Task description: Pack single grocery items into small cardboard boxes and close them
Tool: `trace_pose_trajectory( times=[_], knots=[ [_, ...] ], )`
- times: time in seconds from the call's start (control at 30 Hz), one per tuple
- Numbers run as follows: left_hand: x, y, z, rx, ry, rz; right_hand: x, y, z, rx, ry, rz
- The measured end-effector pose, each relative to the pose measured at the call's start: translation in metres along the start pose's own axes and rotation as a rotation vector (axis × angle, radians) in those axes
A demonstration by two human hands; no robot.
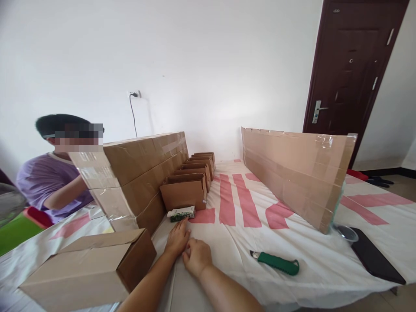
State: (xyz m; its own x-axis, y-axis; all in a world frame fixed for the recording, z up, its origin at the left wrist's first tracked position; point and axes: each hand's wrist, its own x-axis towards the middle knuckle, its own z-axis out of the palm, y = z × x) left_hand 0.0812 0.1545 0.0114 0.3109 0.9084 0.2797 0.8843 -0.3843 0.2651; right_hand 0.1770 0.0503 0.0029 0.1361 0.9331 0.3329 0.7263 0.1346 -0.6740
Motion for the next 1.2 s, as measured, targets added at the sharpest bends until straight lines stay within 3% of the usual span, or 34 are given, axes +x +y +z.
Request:
trace_pose_trajectory(
  times=[0.2,0.4,0.53,0.63,0.73,0.83,0.9,0.97,1.07,1.2],
  knots=[
    [-0.016,0.002,0.001,0.050,-0.006,0.040,0.013,0.019,0.001,0.204,0.095,0.102],
    [-0.048,0.012,-0.004,0.102,-0.059,0.024,0.014,0.019,-0.002,0.300,0.067,0.104],
    [-0.059,0.016,-0.013,0.123,-0.128,0.007,0.002,0.003,-0.009,0.273,0.034,0.125],
    [-0.058,0.017,-0.016,0.133,-0.162,-0.008,-0.025,-0.003,-0.024,0.246,0.008,0.148],
    [-0.054,0.017,-0.016,0.138,-0.174,-0.001,-0.076,0.000,-0.054,0.231,-0.019,0.115],
    [-0.053,0.016,-0.016,0.143,-0.171,0.008,-0.142,0.014,-0.099,0.220,-0.018,0.044],
    [-0.053,0.016,-0.016,0.148,-0.172,0.007,-0.182,0.031,-0.130,0.203,0.033,-0.003],
    [-0.053,0.016,-0.016,0.152,-0.179,0.003,-0.212,0.053,-0.159,0.150,0.137,0.056],
    [-0.053,0.016,-0.017,0.157,-0.190,-0.007,-0.240,0.093,-0.196,0.008,0.344,0.232],
    [-0.052,0.018,-0.018,0.165,-0.196,-0.004,-0.251,0.139,-0.243,-0.089,0.536,0.394]
  ],
)
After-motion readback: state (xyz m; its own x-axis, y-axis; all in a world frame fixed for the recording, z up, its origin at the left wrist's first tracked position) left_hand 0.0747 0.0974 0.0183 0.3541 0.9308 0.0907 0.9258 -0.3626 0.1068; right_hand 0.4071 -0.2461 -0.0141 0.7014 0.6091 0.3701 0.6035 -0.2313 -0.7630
